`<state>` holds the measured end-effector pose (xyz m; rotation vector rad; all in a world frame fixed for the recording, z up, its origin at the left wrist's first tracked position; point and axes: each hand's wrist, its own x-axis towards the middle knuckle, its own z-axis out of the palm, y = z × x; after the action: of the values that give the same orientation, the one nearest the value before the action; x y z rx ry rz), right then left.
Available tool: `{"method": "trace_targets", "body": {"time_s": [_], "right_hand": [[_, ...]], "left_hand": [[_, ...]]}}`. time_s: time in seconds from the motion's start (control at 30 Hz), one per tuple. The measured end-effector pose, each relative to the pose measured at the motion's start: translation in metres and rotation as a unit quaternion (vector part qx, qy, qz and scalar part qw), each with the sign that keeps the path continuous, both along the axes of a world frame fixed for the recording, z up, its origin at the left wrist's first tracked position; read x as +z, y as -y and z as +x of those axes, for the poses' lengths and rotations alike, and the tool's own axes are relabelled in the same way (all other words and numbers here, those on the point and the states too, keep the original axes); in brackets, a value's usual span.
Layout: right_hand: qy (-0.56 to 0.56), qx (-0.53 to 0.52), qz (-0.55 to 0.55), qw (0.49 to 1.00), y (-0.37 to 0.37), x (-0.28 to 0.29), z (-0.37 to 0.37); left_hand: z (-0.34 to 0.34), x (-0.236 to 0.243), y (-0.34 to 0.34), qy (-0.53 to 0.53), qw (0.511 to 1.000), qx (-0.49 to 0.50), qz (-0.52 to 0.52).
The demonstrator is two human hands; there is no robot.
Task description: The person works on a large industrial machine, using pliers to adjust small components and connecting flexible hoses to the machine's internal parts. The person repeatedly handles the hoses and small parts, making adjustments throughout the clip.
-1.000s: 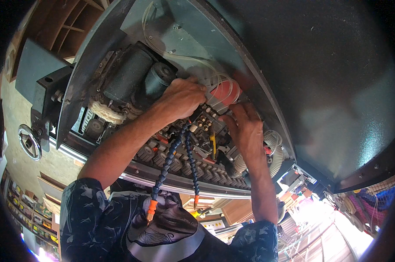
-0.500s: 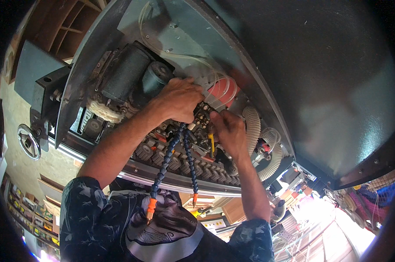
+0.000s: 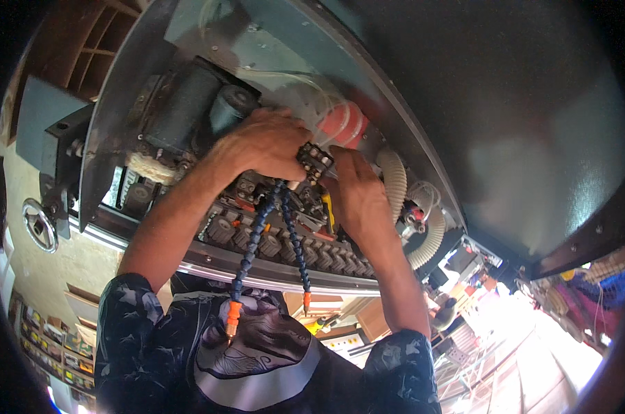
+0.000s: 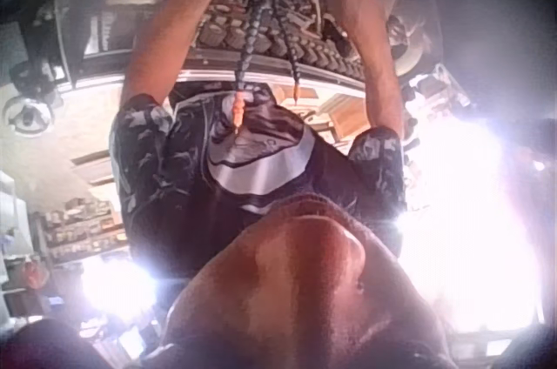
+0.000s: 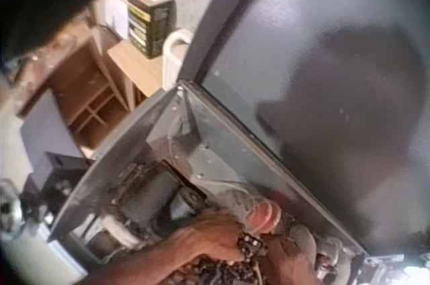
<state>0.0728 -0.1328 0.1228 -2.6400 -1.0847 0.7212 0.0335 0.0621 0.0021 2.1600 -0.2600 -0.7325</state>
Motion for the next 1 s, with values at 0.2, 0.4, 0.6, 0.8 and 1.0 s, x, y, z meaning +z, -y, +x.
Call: {"method": "trace_targets", "body": {"time_s": [0.2,0.4,0.6,0.8,1.0], "right_hand": [[0.022,0.050,0.003,0.998,0.001,-0.006,0.004],[0.033,-0.035,0.071,0.996,0.003,-0.030,0.021],[-0.167,-0.310,0.076,0.933,-0.002,-0.025,0.027],[-0.001,-0.022,0.038,0.999,0.017,-0.017,0.021],[0.050,0.098,-0.014,0.994,0.013,-0.016,0.035]], "left_hand": [[0.003,0.001,0.001,-0.004,1.000,0.010,0.014],[-0.001,-0.006,0.002,0.031,0.999,0.005,0.030],[0.000,-0.008,0.005,0.022,0.999,0.011,0.031],[-0.003,-0.008,0.007,0.052,0.997,0.012,0.054],[-0.001,-0.010,0.006,0.052,0.997,0.003,0.057]]}}
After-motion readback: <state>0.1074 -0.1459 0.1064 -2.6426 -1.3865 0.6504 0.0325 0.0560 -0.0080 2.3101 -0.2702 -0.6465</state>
